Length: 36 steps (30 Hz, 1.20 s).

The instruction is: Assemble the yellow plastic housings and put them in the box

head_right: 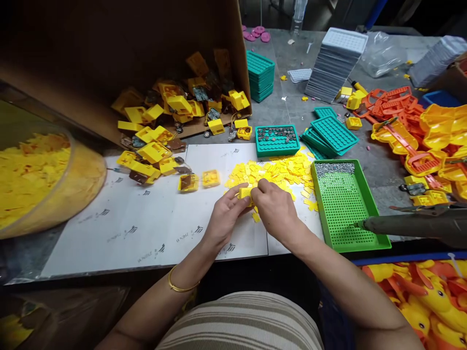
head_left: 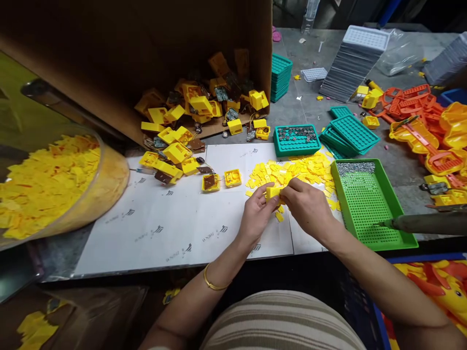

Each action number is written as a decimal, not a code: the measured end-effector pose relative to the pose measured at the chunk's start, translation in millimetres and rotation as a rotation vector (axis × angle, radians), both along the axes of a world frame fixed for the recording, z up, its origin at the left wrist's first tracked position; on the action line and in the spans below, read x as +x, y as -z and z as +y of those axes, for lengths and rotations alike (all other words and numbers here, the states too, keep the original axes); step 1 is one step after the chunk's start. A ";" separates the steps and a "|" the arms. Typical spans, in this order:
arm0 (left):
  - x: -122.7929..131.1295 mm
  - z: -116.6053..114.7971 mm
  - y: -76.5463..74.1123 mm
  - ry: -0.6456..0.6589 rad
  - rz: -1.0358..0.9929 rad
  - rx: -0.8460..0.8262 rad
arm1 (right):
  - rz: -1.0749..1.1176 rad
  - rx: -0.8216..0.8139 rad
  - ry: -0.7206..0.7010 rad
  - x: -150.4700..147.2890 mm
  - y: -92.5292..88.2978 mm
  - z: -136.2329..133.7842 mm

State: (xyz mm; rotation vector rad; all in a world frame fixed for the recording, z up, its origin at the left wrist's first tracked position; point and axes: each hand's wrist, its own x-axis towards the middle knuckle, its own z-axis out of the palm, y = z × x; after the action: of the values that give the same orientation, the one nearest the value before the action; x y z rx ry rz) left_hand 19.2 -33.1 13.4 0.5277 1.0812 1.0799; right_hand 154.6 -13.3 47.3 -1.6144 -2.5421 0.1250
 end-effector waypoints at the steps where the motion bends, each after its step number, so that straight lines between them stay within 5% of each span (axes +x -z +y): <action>1: -1.2 0.6 0.3 0.008 -0.015 -0.019 | 0.044 -0.011 -0.007 2.5 0.2 0.0; 8: -6.8 3.0 -1.8 0.066 -0.159 -0.127 | 0.536 -0.030 -0.023 20.8 5.6 3.4; 17: -6.9 -3.4 5.4 0.170 0.021 -0.077 | 0.349 -0.252 -0.194 16.9 6.1 12.0; 23: -12.3 -5.0 8.6 0.206 0.107 0.027 | 0.203 -0.231 -0.334 17.7 2.7 16.2; 31: -14.2 -4.5 4.1 0.136 0.067 -0.002 | 0.282 -0.224 -0.396 19.2 -1.8 23.6; 36: -14.7 -8.2 3.2 0.113 0.089 0.046 | 0.572 -0.308 -0.259 23.2 3.6 23.4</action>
State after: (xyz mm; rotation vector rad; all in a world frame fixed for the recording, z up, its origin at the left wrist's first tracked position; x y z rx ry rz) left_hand 4.4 -41.4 10.1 0.6714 1.0928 0.9918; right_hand 177.8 10.1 43.7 -1.0944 -2.3207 0.8999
